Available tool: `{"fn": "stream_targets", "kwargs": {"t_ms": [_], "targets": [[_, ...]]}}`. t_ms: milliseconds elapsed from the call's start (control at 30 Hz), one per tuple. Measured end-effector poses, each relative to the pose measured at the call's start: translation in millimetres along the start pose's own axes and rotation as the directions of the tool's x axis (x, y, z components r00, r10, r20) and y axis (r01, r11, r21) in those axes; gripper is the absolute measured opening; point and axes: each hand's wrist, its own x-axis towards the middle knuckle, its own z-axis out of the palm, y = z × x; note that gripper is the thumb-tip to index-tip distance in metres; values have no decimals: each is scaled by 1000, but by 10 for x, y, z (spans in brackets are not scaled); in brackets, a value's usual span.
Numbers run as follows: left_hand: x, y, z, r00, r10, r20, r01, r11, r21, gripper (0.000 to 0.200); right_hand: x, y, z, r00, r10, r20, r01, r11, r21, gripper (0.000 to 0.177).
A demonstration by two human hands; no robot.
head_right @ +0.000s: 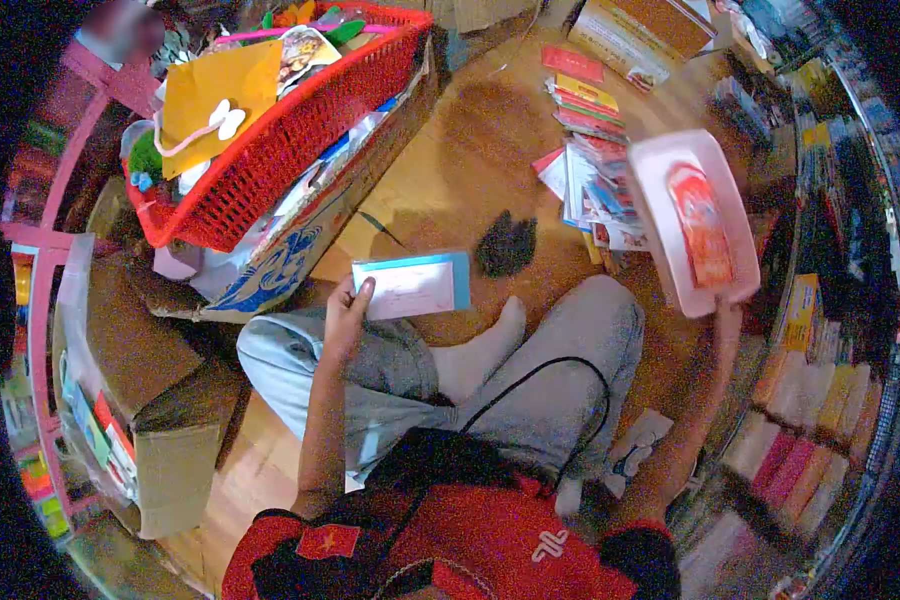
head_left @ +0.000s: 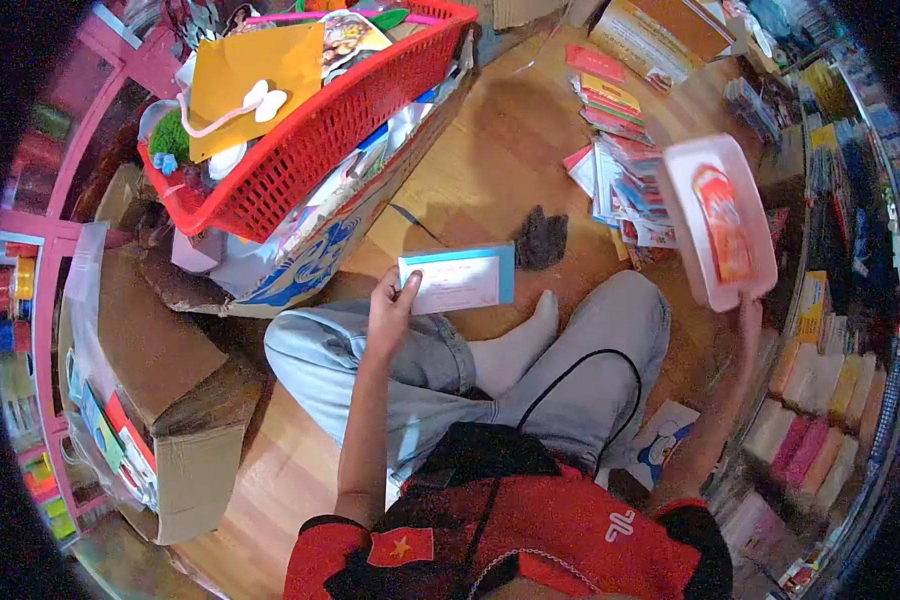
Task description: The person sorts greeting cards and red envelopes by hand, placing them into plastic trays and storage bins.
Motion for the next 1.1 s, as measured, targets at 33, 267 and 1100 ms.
{"fn": "stream_targets", "kwargs": {"t_ms": [33, 267, 1100], "targets": [[3, 20, -13, 1000, -11, 4, 11, 1000, -1, 20, 90, -335, 213, 998, -65, -6, 65, 998, 17, 50], [83, -72, -215, 995, -36, -96, 30, 997, -69, 24, 627, -1405, 1938, 904, -56, 423, 208, 924, -321, 40], [265, -389, -260, 978, -125, -170, 126, 992, -2, 30, 336, -1865, 4035, 760, -409, 505, 650, 468, -599, 56]]}}
